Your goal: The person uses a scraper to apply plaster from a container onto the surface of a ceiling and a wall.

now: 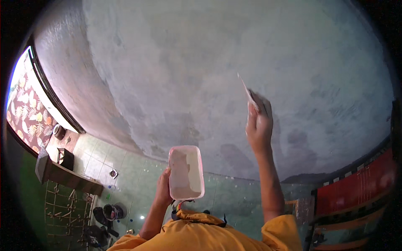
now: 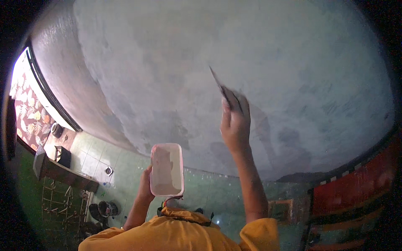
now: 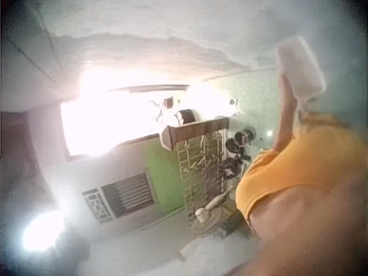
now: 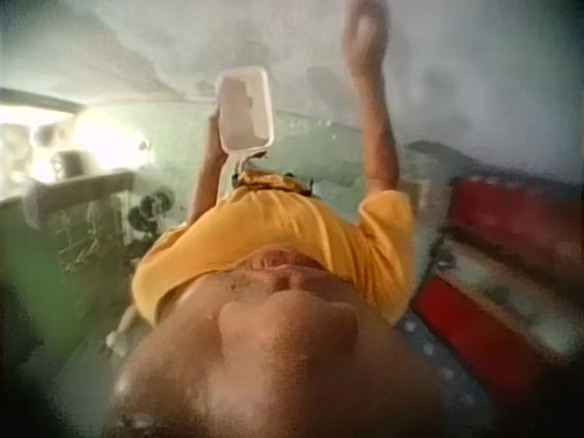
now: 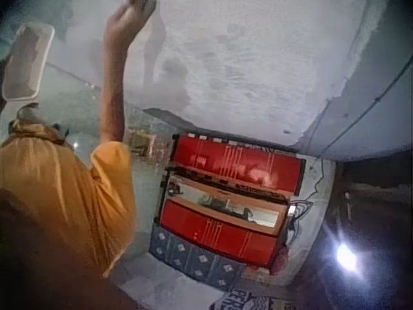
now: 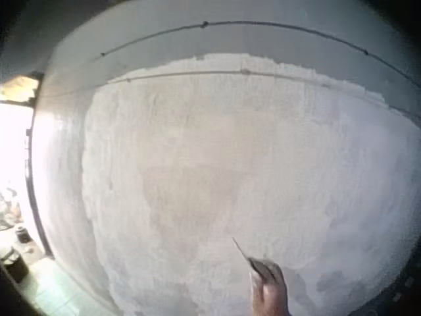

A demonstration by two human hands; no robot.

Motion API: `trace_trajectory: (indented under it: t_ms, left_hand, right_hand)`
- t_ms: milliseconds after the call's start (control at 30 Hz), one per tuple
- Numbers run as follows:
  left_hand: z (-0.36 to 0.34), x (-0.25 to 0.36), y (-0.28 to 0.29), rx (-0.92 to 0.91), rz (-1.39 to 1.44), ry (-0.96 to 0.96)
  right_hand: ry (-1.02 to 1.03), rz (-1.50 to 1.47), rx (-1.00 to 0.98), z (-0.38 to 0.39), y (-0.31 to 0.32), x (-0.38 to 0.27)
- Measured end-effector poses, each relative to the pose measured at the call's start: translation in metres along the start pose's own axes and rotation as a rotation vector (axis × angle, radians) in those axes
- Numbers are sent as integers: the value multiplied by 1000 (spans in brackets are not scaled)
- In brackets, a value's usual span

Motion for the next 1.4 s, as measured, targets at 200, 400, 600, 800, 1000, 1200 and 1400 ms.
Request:
trace_trajectory:
  t_ms: [200,400,600,800,1000,1200,1400]
  left_hand:
    - [-31,22,21,-75,0,-52]
    - [-50,38,69,-31,-1,33]
    - [-49,64,94,-60,-50,77]
    - [-60,75,104,-73,-98,91]
    - [-72,65,126,-95,-16,88]
    - [-72,67,128,-63,-33,147]
    - [-70,69,136,-58,-71,129]
  right_hand:
    - [265,678,-75,-76,-69,19]
    - [108,688,-278,28,-129,62]
    - [173,604,-83,-68,-90,11]
    - [185,714,-130,-41,-117,28]
    - [-58,430,-274,35,-130,37]
    - [2,580,-125,38,-157,64]
    - [-140,546,-336,144,-192,85]
Point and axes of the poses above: each hand's wrist, its own z-axis away from the middle knuckle, its own y-axis out of the back of the hand, x = y × z, the point moved 4 cm from there along -z, towards the middle knuckle, and after that the axes turned 9 degrees about -z, right-handed, at the moved point
